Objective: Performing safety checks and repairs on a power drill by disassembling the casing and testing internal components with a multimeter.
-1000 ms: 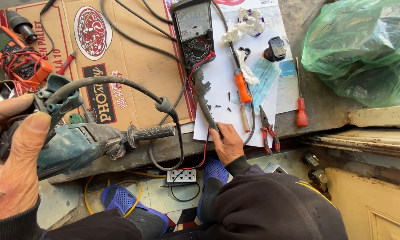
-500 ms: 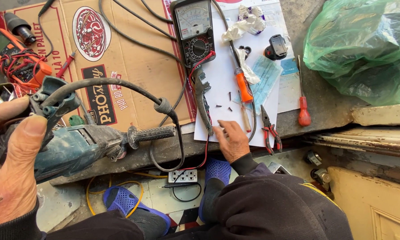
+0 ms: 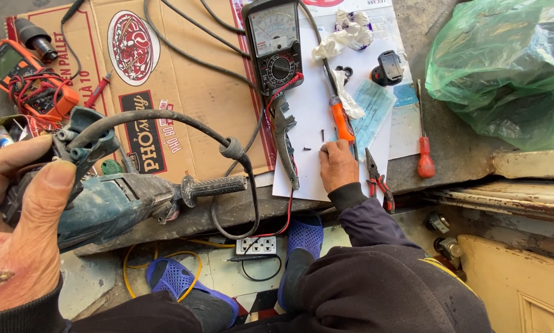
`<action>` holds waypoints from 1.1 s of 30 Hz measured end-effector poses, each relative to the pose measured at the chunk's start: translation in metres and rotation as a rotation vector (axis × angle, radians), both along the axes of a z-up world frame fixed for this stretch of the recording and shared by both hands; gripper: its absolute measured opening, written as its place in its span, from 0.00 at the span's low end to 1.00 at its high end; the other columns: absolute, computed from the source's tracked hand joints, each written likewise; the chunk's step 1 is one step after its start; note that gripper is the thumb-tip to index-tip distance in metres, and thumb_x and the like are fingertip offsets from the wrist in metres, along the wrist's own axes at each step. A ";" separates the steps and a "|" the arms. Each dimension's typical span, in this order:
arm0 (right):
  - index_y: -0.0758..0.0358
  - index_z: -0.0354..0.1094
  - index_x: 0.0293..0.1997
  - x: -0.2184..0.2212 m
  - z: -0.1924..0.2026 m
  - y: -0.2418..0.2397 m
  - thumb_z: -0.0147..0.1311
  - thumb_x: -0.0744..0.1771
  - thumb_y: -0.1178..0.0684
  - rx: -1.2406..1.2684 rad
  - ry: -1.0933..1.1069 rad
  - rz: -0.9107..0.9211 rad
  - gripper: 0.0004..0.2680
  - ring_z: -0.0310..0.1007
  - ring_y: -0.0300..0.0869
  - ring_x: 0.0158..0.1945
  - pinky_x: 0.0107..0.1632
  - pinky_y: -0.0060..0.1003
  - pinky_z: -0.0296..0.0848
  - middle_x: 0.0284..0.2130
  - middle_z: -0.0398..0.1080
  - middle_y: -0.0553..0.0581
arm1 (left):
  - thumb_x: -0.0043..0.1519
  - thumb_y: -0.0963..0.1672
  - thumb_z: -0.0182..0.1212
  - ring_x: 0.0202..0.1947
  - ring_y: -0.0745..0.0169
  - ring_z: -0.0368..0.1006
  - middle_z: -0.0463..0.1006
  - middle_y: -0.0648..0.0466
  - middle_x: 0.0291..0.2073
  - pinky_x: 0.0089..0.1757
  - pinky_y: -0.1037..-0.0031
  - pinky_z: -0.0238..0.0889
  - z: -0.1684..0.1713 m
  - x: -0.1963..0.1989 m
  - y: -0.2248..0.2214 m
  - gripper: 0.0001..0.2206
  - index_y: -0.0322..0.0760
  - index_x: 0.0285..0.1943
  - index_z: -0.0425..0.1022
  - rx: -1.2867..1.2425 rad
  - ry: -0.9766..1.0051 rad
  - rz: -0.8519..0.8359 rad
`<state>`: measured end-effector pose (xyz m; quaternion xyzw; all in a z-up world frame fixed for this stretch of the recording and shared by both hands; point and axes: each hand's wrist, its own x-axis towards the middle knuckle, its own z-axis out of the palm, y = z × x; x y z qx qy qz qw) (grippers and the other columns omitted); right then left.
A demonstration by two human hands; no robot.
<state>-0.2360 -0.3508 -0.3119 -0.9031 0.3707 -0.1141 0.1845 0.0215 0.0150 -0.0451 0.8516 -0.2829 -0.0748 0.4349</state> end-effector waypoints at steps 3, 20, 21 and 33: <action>0.63 0.71 0.45 -0.002 -0.005 -0.004 0.59 0.70 0.58 0.000 -0.012 0.016 0.03 0.75 0.54 0.38 0.44 0.48 0.76 0.43 0.69 0.58 | 0.84 0.32 0.62 0.51 0.39 0.77 0.77 0.23 0.58 0.54 0.61 0.73 0.008 -0.007 -0.004 0.19 0.05 0.80 0.66 -0.012 -0.002 0.018; 0.90 0.57 0.67 0.078 0.311 0.020 0.46 0.82 0.75 0.307 -0.517 0.293 0.05 0.79 0.65 0.55 0.60 0.51 0.83 0.52 0.71 0.84 | 0.64 0.46 0.70 0.29 0.66 0.76 0.85 0.58 0.33 0.33 0.73 0.71 0.027 -0.010 -0.031 0.11 0.41 0.52 0.81 -0.306 -0.047 0.150; 0.93 0.58 0.69 0.091 0.333 0.035 0.45 0.81 0.76 0.264 -0.484 0.351 0.07 0.80 0.68 0.56 0.60 0.53 0.83 0.52 0.71 0.87 | 0.64 0.47 0.70 0.28 0.65 0.77 0.85 0.57 0.31 0.34 0.71 0.71 0.026 -0.010 -0.031 0.11 0.40 0.51 0.80 -0.324 -0.093 0.132; 0.68 0.81 0.45 0.220 0.377 0.151 0.66 0.66 0.64 0.053 -0.188 0.967 0.05 0.75 0.41 0.34 0.37 0.36 0.73 0.42 0.81 0.56 | 0.63 0.47 0.72 0.33 0.60 0.84 0.88 0.55 0.37 0.43 0.69 0.73 0.020 -0.010 -0.031 0.12 0.38 0.49 0.80 -0.430 -0.148 0.183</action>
